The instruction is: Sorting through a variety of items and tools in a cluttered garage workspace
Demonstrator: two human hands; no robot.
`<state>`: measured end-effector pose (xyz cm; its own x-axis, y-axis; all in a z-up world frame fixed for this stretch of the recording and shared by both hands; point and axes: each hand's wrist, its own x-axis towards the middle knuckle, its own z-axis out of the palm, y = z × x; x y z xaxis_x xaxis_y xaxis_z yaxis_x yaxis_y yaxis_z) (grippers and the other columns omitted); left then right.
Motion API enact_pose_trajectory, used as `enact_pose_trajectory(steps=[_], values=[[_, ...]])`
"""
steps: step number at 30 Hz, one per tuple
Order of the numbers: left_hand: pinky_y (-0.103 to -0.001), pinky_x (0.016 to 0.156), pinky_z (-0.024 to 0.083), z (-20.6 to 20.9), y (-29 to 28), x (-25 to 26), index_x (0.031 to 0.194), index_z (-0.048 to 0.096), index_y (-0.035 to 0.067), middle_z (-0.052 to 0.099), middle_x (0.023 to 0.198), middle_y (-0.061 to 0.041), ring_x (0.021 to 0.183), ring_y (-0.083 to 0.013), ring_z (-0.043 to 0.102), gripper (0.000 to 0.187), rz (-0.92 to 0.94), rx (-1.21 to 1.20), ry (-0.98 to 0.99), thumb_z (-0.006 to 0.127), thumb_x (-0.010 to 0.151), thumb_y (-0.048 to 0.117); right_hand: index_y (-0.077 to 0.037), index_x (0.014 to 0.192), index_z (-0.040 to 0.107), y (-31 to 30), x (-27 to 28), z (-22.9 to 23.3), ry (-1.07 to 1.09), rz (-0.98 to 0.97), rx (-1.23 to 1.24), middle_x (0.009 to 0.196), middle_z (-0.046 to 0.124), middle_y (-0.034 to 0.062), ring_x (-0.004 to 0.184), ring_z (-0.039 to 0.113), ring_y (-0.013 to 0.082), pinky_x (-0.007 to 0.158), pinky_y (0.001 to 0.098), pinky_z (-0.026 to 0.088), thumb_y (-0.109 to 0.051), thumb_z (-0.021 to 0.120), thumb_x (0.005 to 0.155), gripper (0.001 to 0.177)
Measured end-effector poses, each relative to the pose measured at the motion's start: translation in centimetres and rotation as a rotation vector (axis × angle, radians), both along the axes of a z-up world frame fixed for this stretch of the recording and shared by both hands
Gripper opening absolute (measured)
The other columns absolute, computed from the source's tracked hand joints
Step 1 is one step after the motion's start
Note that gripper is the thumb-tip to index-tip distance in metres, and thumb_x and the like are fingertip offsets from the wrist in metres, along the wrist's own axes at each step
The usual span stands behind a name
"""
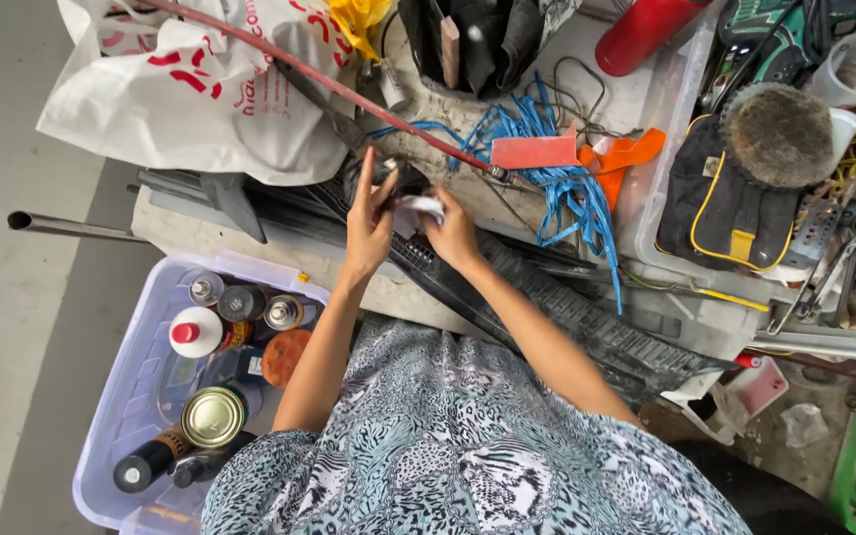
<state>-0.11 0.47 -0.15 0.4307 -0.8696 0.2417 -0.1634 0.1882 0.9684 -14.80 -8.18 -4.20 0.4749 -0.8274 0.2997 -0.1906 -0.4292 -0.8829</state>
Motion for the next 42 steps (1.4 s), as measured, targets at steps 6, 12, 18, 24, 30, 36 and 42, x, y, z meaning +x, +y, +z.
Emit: enact_pose_trajectory(steps=[6, 12, 18, 24, 30, 36, 42], values=[[-0.025, 0.099, 0.048, 1.2, 2.2, -2.9, 0.169, 0.014, 0.019, 0.071, 0.142, -0.008, 0.099, -0.0108, 0.057, 0.102, -0.063, 0.127, -0.063, 0.042, 0.081, -0.022, -0.002, 0.111, 0.06, -3.1, 3.6, -0.9, -0.105, -0.109, 0.861, 0.091, 0.071, 0.0106, 0.078, 0.071, 0.0302, 0.07, 0.0467, 0.062, -0.003, 0.051, 0.092, 0.021], [-0.026, 0.095, 0.049, -2.1, 1.7, -4.1, 0.168, 0.001, 0.02, 0.038, 0.164, -0.007, 0.144, -0.0179, 0.052, 0.105, -0.124, -0.032, 0.318, 0.034, 0.081, -0.028, -0.003, 0.123, 0.057, -3.9, 3.2, -4.2, 0.017, -0.12, 0.146, 0.117, 0.066, 0.0142, 0.111, 0.066, 0.0339, 0.092, 0.0456, 0.056, 0.001, 0.055, 0.088, 0.035], [-0.024, 0.093, 0.048, -1.7, 1.3, -4.6, 0.169, -0.002, 0.02, 0.032, 0.167, -0.011, 0.15, -0.0194, 0.045, 0.108, -0.161, -0.093, 0.487, 0.036, 0.081, -0.031, -0.009, 0.118, 0.063, -1.6, 2.6, 4.6, 0.511, 0.085, -0.226, 0.133, 0.051, 0.0252, 0.124, 0.049, 0.0468, 0.093, 0.0517, 0.052, -0.001, 0.068, 0.077, 0.042], [-0.023, 0.094, 0.045, -2.1, 3.6, -3.3, 0.172, 0.004, 0.019, 0.049, 0.139, -0.008, 0.145, -0.0213, 0.053, 0.111, -0.14, -0.006, 0.349, 0.042, 0.081, -0.029, 0.001, 0.124, 0.063, -5.4, 2.5, -8.1, 0.868, 0.277, -0.155, 0.126, 0.062, 0.0243, 0.122, 0.06, 0.0392, 0.102, 0.0521, 0.05, -0.009, 0.064, 0.092, 0.034], [-0.043, 0.121, 0.036, -1.5, -0.6, -1.7, 0.155, 0.046, 0.011, 0.05, 0.155, -0.016, 0.146, -0.034, 0.043, 0.076, -0.082, 0.118, -0.492, 0.057, 0.083, -0.012, 0.013, 0.102, 0.066, -5.0, -0.5, -3.9, 0.837, 0.676, -0.077, 0.105, 0.067, 0.033, 0.1, 0.069, 0.0445, 0.082, 0.0489, 0.057, -0.007, 0.065, 0.079, 0.03], [-0.051, 0.11, 0.036, -9.6, -1.3, -1.9, 0.138, 0.059, 0.007, 0.056, 0.148, -0.012, 0.136, -0.035, 0.047, 0.057, -0.028, 0.26, -0.929, 0.063, 0.082, 0.003, -0.007, 0.119, 0.073, -6.4, -2.8, 3.5, 0.787, 0.665, 0.006, 0.103, 0.073, 0.0253, 0.099, 0.071, 0.0403, 0.087, 0.0481, 0.055, -0.011, 0.059, 0.088, 0.033], [-0.049, 0.109, 0.037, -4.9, -0.6, 0.0, 0.11, 0.076, 0.011, 0.07, 0.12, -0.009, 0.119, -0.0298, 0.058, 0.046, 0.075, 0.274, -0.625, 0.065, 0.065, 0.006, 0.001, 0.129, 0.061, -8.7, 8.3, 0.4, 0.584, 0.395, 0.044, 0.123, 0.068, 0.0261, 0.119, 0.065, 0.0395, 0.103, 0.0463, 0.05, -0.027, 0.066, 0.094, 0.046]])
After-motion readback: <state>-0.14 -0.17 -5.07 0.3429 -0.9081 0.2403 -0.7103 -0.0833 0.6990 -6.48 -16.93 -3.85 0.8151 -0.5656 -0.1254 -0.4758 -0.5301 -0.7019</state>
